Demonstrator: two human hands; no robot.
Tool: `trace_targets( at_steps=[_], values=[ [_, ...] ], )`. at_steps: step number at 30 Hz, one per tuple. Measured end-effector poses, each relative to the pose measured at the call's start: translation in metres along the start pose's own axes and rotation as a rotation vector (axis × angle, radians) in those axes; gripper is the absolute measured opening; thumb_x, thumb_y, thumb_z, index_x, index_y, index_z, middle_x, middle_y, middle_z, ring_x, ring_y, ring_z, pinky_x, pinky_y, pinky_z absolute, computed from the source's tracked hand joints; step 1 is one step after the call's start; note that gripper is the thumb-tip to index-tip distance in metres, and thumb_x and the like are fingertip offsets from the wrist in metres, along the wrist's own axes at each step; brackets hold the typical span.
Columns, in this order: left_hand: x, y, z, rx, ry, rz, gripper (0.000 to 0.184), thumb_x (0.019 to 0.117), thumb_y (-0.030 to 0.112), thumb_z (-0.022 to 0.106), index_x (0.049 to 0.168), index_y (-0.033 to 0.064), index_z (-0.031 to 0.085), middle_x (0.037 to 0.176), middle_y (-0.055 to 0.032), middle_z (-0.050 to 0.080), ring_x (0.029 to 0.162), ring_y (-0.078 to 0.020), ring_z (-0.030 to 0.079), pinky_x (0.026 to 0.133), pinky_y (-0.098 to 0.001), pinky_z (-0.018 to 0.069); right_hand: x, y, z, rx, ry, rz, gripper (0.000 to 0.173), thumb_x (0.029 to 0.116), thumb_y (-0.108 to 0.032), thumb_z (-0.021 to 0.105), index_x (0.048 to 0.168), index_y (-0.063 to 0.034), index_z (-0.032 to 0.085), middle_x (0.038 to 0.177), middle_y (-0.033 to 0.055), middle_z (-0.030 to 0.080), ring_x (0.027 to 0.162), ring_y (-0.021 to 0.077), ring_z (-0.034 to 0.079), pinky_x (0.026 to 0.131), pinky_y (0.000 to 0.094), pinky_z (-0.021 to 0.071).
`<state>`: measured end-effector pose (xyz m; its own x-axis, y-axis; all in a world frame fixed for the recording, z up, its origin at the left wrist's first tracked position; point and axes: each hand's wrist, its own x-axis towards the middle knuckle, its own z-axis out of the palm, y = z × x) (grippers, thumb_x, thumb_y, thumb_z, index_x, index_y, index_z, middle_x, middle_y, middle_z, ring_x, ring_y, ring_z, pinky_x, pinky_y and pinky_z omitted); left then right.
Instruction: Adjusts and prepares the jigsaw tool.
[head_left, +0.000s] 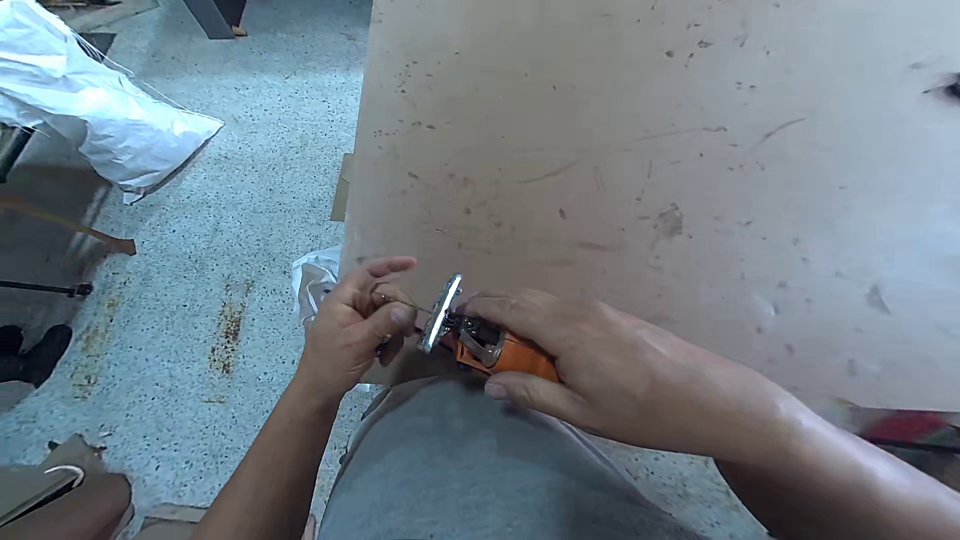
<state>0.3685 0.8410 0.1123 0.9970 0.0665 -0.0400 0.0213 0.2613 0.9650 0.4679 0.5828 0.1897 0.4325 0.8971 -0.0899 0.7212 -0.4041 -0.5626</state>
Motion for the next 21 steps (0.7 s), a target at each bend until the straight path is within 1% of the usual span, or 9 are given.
trace_targets(
  at_steps=[3,5,7,8,10,12,14,18,21],
  values=[
    [-0.016,0.007,-0.007,-0.050,0.203,-0.108,0.056,0.1087,0.055,0.032,0.139,0.0169,0.059,0.071,-0.0049,0.059,0.044,-0.0096,0.046,0.040,-0.0242,0.0425,-0.003,0.000,0.002,0.006,0.044,0.088,0.063,0.0974,-0.066,0.051,0.148,-0.0283,0.053,0.126,-0.0090,0.063,0.099,-0.0003,0.064,0.074,0.0235,0.0583],
    [-0.035,0.005,-0.014,-0.287,0.260,-0.229,0.083,0.1006,0.074,0.012,0.128,0.0164,0.065,0.069,-0.0026,0.059,0.045,-0.0077,0.047,0.041,-0.0237,0.0435,-0.006,0.001,0.004,0.034,0.083,0.146,0.063,0.0976,-0.066,0.051,0.149,-0.0288,0.052,0.126,-0.0087,0.062,0.097,0.0007,0.064,0.073,0.0248,0.0583],
    [-0.059,-0.009,-0.017,-0.502,0.262,-0.310,0.091,0.0936,0.084,0.019,0.124,0.0122,0.066,0.085,-0.0073,0.065,0.059,-0.0113,0.058,0.050,-0.0259,0.0496,-0.008,0.003,0.003,0.071,0.087,0.174,0.063,0.0983,-0.062,0.052,0.151,-0.0285,0.050,0.130,-0.0074,0.060,0.101,0.0022,0.064,0.076,0.0265,0.0589],
    [-0.070,-0.020,-0.015,-0.560,0.270,-0.307,0.083,0.0974,0.078,0.028,0.126,0.0093,0.064,0.095,-0.0096,0.065,0.069,-0.0141,0.061,0.057,-0.0280,0.0528,-0.009,0.005,0.001,0.099,0.072,0.173,0.062,0.0976,-0.056,0.054,0.152,-0.0291,0.048,0.133,-0.0077,0.059,0.103,0.0022,0.063,0.078,0.0275,0.0591],
    [-0.087,-0.042,-0.010,-0.610,0.273,-0.240,0.052,0.1045,0.048,0.049,0.135,0.0074,0.056,0.109,-0.0163,0.063,0.081,-0.0214,0.065,0.067,-0.0348,0.0562,-0.010,0.011,-0.004,0.151,0.010,0.154,0.064,0.0945,-0.050,0.058,0.155,-0.0317,0.045,0.137,-0.0094,0.057,0.107,0.0011,0.062,0.082,0.0295,0.0595],
    [-0.095,-0.050,0.000,-0.524,0.221,-0.163,0.052,0.1048,0.029,0.057,0.150,0.0107,0.041,0.115,-0.0226,0.062,0.075,-0.0246,0.066,0.061,-0.0361,0.0581,-0.012,0.017,-0.009,0.149,-0.044,0.107,0.068,0.0935,-0.055,0.060,0.156,-0.0332,0.044,0.139,-0.0120,0.058,0.110,-0.0013,0.061,0.085,0.0287,0.0590],
    [-0.095,-0.041,0.004,-0.332,0.158,-0.081,0.059,0.1066,0.022,0.054,0.159,0.0107,0.028,0.116,-0.0244,0.061,0.065,-0.0219,0.064,0.054,-0.0331,0.0574,-0.014,0.018,-0.006,0.149,-0.036,0.052,0.070,0.0911,-0.061,0.062,0.154,-0.0338,0.048,0.140,-0.0146,0.059,0.112,-0.0033,0.061,0.087,0.0266,0.0590],
    [-0.073,-0.004,-0.005,0.118,0.334,0.062,0.061,0.0960,0.030,0.073,0.150,0.0161,0.047,0.101,-0.0144,0.071,0.048,-0.0153,0.058,0.041,-0.0285,0.0528,-0.020,0.007,0.020,0.230,0.028,-0.007,0.065,0.0900,-0.058,0.065,0.150,-0.0356,0.053,0.151,-0.0138,0.052,0.122,-0.0011,0.059,0.090,0.0288,0.0596],
    [-0.056,0.008,-0.009,0.190,0.277,0.114,0.047,0.0904,0.026,0.080,0.133,0.0166,0.063,0.113,-0.0150,0.072,0.046,-0.0130,0.055,0.040,-0.0261,0.0493,-0.029,0.000,0.039,0.267,0.051,-0.053,0.063,0.0892,-0.053,0.067,0.148,-0.0353,0.055,0.155,-0.0078,0.049,0.123,0.0059,0.061,0.090,0.0344,0.0611]
  ],
)
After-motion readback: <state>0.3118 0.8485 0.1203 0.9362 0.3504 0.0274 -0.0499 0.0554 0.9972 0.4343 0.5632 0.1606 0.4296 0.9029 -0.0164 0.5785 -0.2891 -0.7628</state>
